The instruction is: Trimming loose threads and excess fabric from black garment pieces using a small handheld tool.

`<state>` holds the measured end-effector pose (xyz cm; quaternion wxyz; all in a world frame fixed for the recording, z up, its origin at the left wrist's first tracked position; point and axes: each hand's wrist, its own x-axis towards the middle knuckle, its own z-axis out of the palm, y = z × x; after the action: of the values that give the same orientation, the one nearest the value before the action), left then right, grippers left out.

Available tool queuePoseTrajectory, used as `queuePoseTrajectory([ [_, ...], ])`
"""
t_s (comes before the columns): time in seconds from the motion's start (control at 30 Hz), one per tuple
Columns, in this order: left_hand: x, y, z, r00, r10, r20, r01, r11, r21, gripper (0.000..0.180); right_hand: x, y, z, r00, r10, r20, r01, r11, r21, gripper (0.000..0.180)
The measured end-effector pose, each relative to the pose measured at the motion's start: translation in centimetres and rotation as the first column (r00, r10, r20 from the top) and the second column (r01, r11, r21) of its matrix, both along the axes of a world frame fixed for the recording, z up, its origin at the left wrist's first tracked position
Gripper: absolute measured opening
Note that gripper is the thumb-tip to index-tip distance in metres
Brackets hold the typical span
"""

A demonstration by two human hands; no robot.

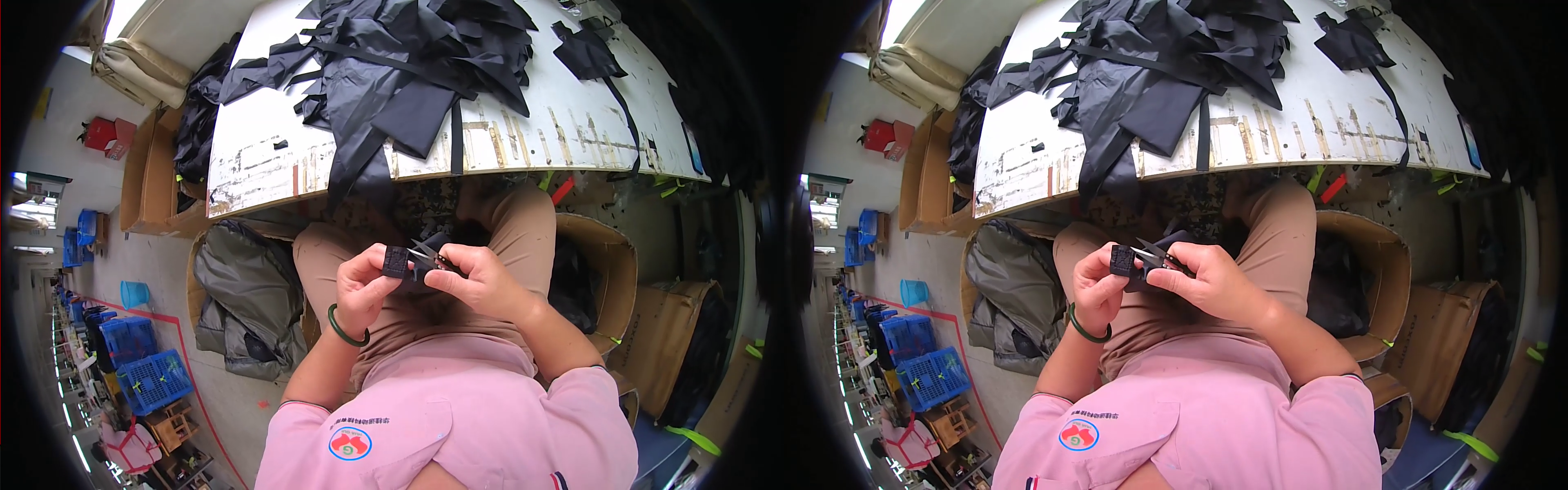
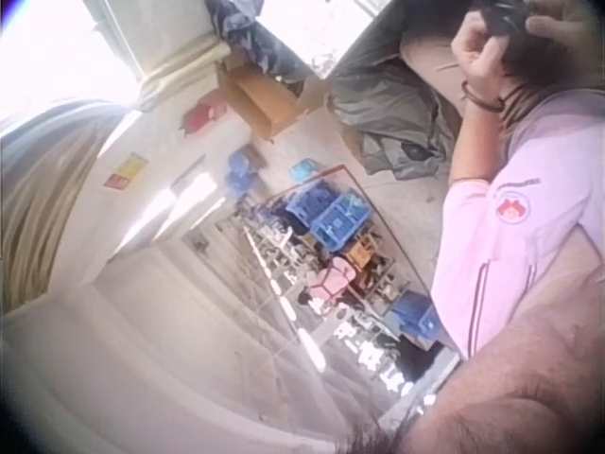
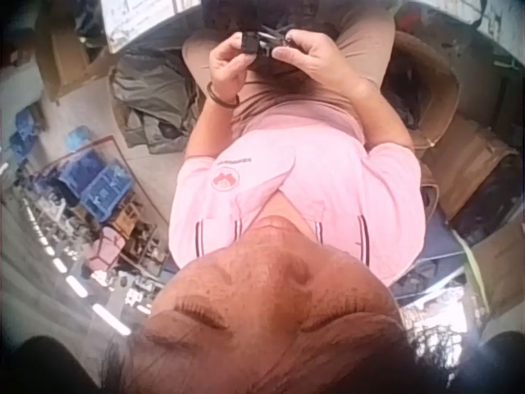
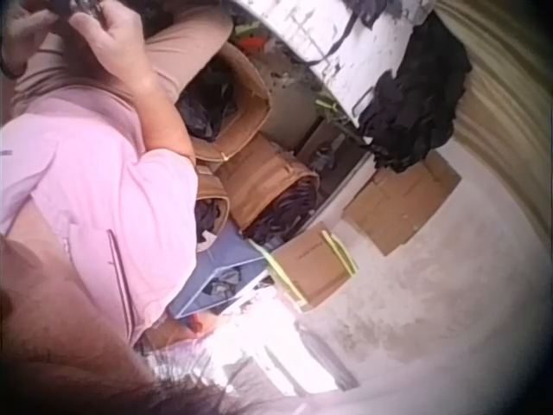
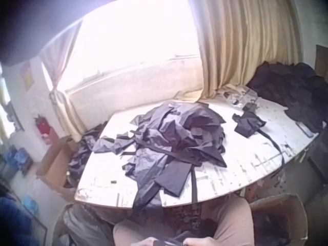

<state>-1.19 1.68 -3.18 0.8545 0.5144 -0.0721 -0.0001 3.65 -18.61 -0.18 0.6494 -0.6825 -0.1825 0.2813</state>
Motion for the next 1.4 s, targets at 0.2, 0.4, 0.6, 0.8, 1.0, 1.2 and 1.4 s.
queuePoseTrajectory([
  [0.2, 0.0, 0.2, -0.3, 0.996, -0.081, -0.044, 0.079, 0.996, -0.041, 0.008, 0.6, -0.7, 0.8, 0.984, 0.109, 0.144, -0.082, 0.98, -0.183, 0.035],
  [0.4, 0.0, 0.3, -0.7, 0.984, -0.156, -0.083, 0.154, 0.987, -0.035, 0.008, 0.5, -0.8, 1.2, 0.906, 0.157, 0.392, -0.028, 0.948, -0.317, 0.034],
  [0.6, -0.1, 0.3, -1.0, 0.978, -0.197, -0.071, 0.195, 0.98, -0.03, 0.009, 0.6, -0.7, 1.5, 0.888, 0.194, 0.418, -0.024, 0.925, -0.378, 0.043],
  [0.8, -0.1, 0.2, -0.8, 0.974, -0.217, -0.06, 0.217, 0.976, -0.003, 0.009, 0.4, -1.0, 0.9, 0.909, 0.179, 0.376, -0.02, 0.921, -0.39, 0.045],
  [1.0, 0.2, 1.2, -0.8, 0.92, -0.361, -0.153, 0.356, 0.932, -0.063, 0.007, 0.3, -1.7, 0.4, 0.898, 0.2, 0.391, -0.051, 0.932, -0.359, 0.038],
  [1.2, 1.5, 2.5, -0.8, 0.806, -0.565, -0.178, 0.53, 0.821, -0.212, 0.01, 0.4, -2.1, 1.0, 0.896, 0.317, 0.311, -0.185, 0.903, -0.387, 0.044],
  [1.4, 2.5, 3.0, -0.1, 0.687, -0.691, -0.225, 0.652, 0.723, -0.227, 0.013, 0.3, -2.4, 1.2, 0.869, 0.384, 0.311, -0.247, 0.883, -0.399, 0.046],
])
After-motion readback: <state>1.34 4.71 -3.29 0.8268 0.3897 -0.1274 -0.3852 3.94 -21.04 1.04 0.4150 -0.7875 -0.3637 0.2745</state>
